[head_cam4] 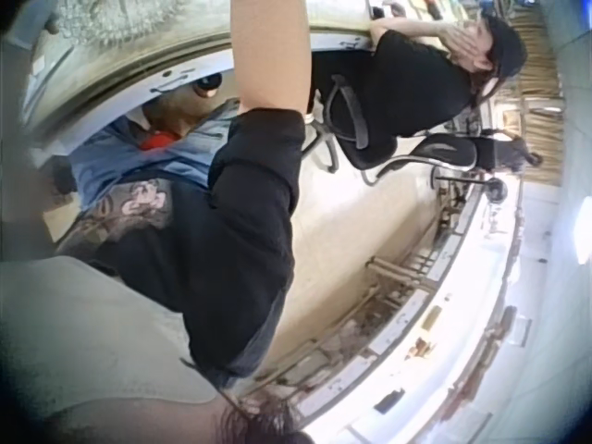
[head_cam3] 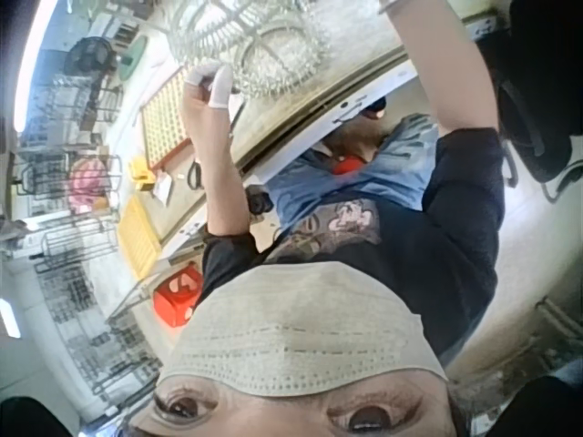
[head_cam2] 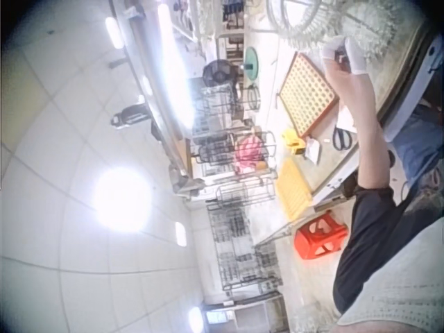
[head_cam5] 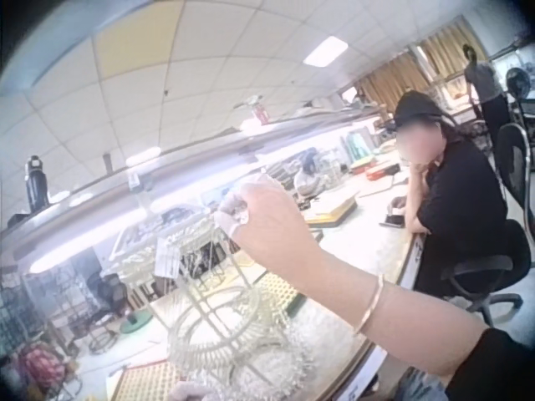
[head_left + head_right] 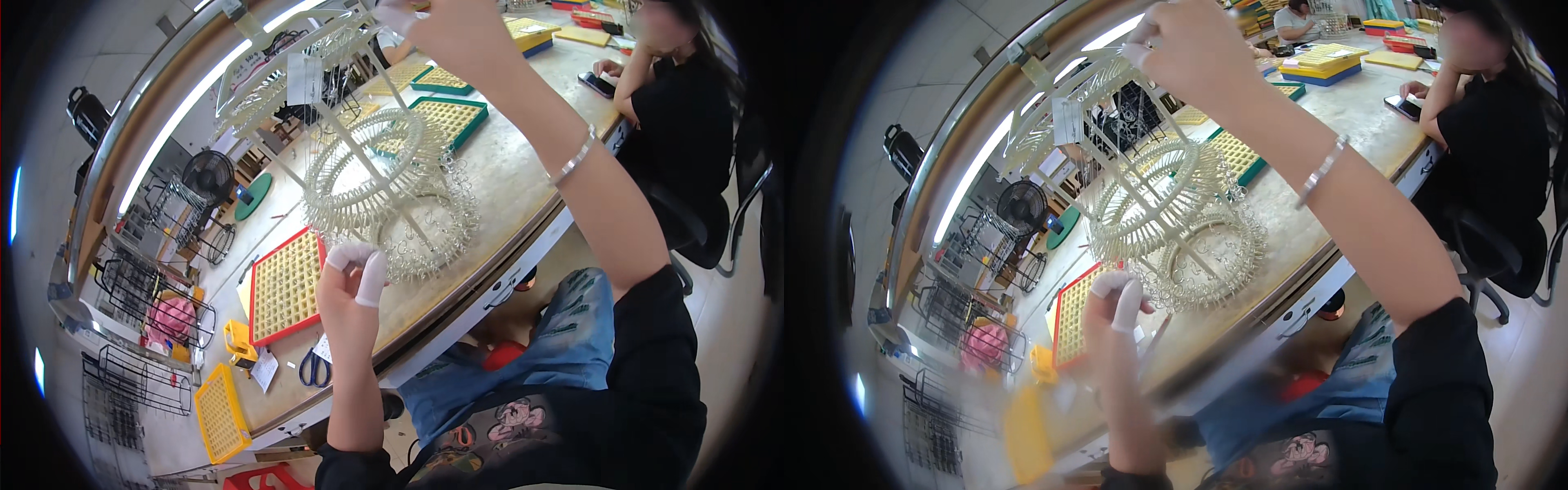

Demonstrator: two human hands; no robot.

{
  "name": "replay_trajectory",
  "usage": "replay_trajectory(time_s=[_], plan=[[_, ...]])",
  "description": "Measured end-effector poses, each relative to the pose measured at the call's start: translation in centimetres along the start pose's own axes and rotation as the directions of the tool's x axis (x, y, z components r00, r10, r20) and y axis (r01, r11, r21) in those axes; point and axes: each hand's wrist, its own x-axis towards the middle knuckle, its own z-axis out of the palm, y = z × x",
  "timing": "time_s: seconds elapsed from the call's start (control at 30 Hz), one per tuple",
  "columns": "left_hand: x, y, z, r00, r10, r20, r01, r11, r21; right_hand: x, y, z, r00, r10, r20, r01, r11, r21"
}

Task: The person threads small clear beads onto a wire and attaches them to a white chandelier frame. They repeatedly pick up beads from a red tray, thread them, and secure them onto the hanging structure.

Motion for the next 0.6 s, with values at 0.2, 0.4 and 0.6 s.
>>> replay_trajectory(time_s=[0.2,0.4,0.6], plan=[[1.9,0.6,1.7,0.998,0.01,0.064,-0.008,1.0,-0.024,2.5,0.2,1.3,0.998,-0.03,-0.055,0.029,1.0,-0.011],[2.0,-0.4,2.1,0.998,0.04,0.041,-0.039,0.999,-0.038,1.8,1.0,1.1,0.999,-0.031,-0.032,0.028,0.996,-0.079],[1.9,-1.1,2.0,0.995,0.09,0.036,-0.091,0.995,0.046,0.4,1.7,-0.1,0.991,0.061,0.121,-0.066,0.997,0.038]])
